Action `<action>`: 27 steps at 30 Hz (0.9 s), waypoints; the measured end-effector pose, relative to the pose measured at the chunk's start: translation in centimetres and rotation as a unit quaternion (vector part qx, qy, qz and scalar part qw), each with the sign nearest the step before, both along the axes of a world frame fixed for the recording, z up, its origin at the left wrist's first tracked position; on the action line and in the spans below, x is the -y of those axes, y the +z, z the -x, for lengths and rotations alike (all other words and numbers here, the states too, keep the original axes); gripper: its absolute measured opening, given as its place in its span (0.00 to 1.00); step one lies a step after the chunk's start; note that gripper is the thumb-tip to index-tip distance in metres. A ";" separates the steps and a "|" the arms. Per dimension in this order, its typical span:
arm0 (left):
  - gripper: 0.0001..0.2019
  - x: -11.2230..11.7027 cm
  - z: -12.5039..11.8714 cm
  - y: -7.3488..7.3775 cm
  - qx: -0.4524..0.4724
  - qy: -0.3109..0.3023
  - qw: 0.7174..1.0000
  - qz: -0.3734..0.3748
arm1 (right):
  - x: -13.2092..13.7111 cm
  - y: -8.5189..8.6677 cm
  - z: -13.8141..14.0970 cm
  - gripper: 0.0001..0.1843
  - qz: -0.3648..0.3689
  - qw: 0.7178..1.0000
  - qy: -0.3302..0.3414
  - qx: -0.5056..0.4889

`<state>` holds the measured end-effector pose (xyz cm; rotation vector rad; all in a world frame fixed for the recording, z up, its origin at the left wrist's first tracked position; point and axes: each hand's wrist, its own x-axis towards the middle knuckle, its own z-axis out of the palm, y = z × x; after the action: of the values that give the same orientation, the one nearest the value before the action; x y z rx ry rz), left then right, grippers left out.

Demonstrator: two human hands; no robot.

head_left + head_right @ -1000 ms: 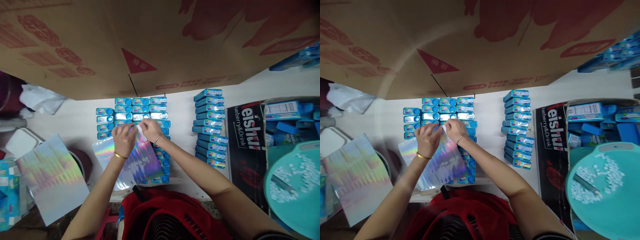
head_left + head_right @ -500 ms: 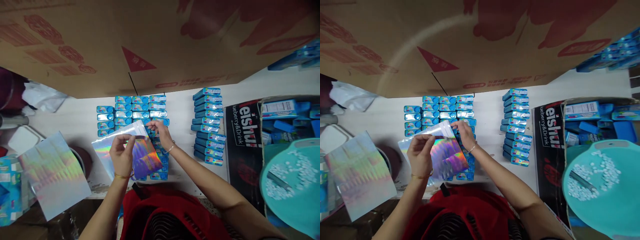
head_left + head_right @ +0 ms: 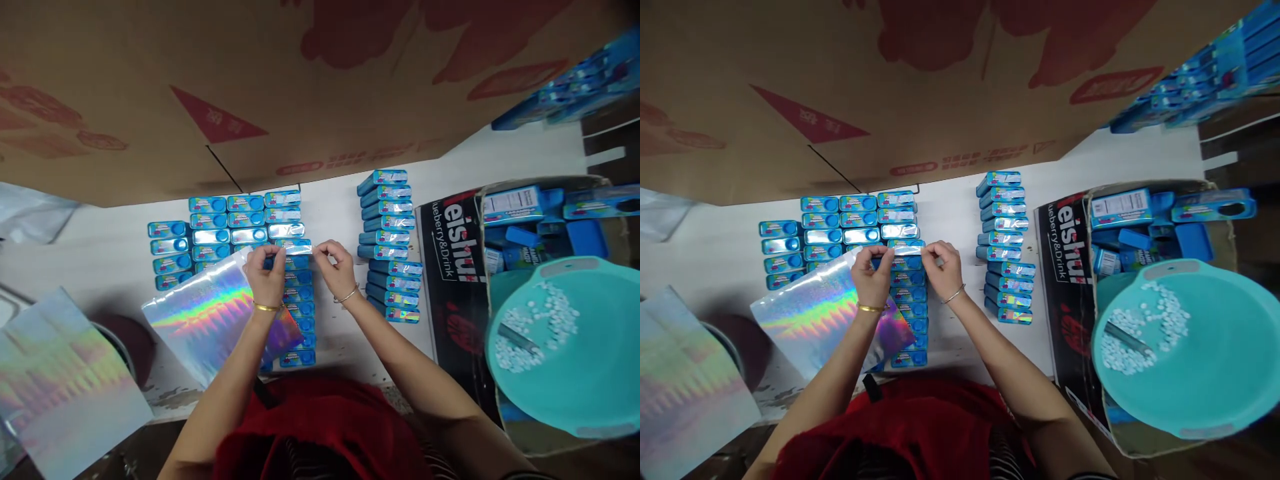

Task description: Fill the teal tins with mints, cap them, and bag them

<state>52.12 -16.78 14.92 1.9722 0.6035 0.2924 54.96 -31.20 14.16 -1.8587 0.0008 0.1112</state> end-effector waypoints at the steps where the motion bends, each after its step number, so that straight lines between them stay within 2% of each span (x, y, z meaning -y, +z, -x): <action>1: 0.07 0.2 -0.3 -0.3 -0.008 -0.011 0.999 -0.052 | 0.2 -0.5 -0.2 0.12 0.028 0.999 0.001 0.015; 3: 0.06 0.4 -0.8 -0.6 -0.031 -0.028 0.990 -0.132 | 0.5 -1.3 -0.3 0.12 0.073 0.997 0.003 0.022; 6: 0.06 0.6 -1.2 -1.1 -0.064 -0.049 0.977 -0.197 | 0.7 -2.3 -0.2 0.12 0.107 0.994 0.002 0.014; 12: 0.05 1.0 -1.5 -1.8 -0.091 -0.069 0.961 -0.253 | 0.8 -4.1 -0.3 0.11 0.121 0.992 0.014 0.006; 15: 0.04 1.2 -1.7 -1.5 -0.113 -0.077 0.954 -0.269 | 0.7 -5.3 -0.2 0.10 0.107 0.994 0.018 -0.013; 17: 0.08 1.0 -1.7 -1.0 -0.117 -0.071 0.953 -0.270 | 0.8 -5.9 0.2 0.08 0.095 0.995 -0.002 -0.023; 20: 0.12 0.4 -1.0 -0.3 -0.097 -0.114 0.944 -0.294 | 1.1 -6.0 1.3 0.20 0.099 0.995 -0.014 0.004; 24: 0.19 -0.3 0.5 -0.6 -0.101 -0.232 0.908 -0.333 | 1.2 -5.5 2.4 0.27 0.159 0.982 0.090 0.058; 27: 0.21 -0.1 1.0 -1.2 -0.118 -0.256 0.901 -0.328 | 1.3 -5.9 2.5 0.32 0.238 0.957 0.160 0.050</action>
<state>51.11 -16.73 13.69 2.7592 0.1000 -0.0969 52.49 -32.51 8.27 -2.3337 -0.3752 0.2591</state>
